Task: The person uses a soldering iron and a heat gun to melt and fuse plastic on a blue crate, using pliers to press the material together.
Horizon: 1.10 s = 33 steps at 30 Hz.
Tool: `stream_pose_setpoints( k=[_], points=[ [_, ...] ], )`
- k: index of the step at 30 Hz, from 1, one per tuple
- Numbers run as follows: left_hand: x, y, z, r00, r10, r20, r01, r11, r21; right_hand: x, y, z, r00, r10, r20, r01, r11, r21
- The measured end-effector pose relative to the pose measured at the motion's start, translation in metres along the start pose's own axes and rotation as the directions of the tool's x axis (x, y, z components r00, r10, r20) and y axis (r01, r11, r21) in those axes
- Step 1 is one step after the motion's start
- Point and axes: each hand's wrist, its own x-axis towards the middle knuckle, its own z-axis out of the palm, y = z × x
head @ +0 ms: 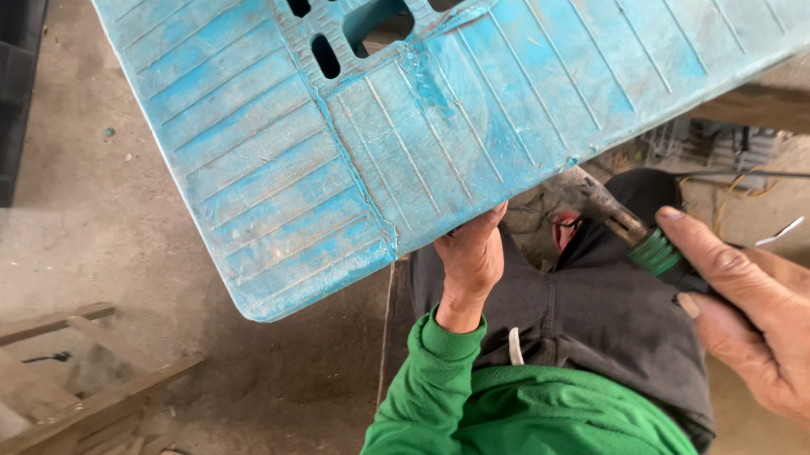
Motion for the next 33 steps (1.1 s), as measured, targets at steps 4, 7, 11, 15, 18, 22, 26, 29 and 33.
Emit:
stream_pose_setpoints(
  k=[4, 7, 11, 15, 18, 22, 26, 29, 33],
  points=[
    [0.0, -0.012, -0.016, 0.923, 0.279, 0.265, -0.385, 0.694, 0.608, 0.003, -0.007, -0.002, 1.0, 0.021, 0.019, -0.019, 0.997, -0.079],
    [-0.006, -0.014, -0.031, 0.865, 0.264, 0.427, -0.493, 0.289, 0.821, 0.006, -0.006, -0.001, 1.0, -0.006, 0.01, 0.007, 0.994, -0.108],
    [-0.012, -0.02, -0.037, 0.872, 0.228, 0.432, -0.48, 0.231, 0.847, 0.006, -0.001, 0.0, 0.998, 0.034, 0.06, -0.02, 0.974, -0.225],
    [-0.01, -0.021, -0.035, 0.86, 0.243, 0.449, -0.492, 0.157, 0.857, 0.005, 0.01, 0.0, 0.999, -0.047, 0.0, 0.047, 0.993, -0.104],
    [-0.01, -0.016, -0.035, 0.886, 0.218, 0.409, -0.457, 0.258, 0.852, 0.004, 0.031, -0.003, 0.992, -0.128, -0.003, 0.128, 0.988, 0.089],
    [-0.01, -0.02, -0.033, 0.882, 0.244, 0.403, -0.462, 0.276, 0.843, -0.016, 0.055, 0.006, 0.993, 0.101, 0.064, -0.109, 0.985, 0.136],
    [-0.014, -0.022, -0.039, 0.882, 0.225, 0.415, -0.46, 0.22, 0.86, -0.025, 0.069, 0.012, 0.987, 0.143, 0.071, -0.153, 0.977, 0.15],
    [-0.013, -0.022, -0.041, 0.88, 0.221, 0.421, -0.465, 0.211, 0.86, -0.021, 0.068, 0.008, 0.966, 0.221, 0.136, -0.235, 0.968, 0.091],
    [-0.013, -0.022, -0.041, 0.889, 0.225, 0.399, -0.451, 0.281, 0.847, -0.013, 0.056, 0.003, 0.988, 0.107, 0.114, -0.121, 0.985, 0.127]
  ],
)
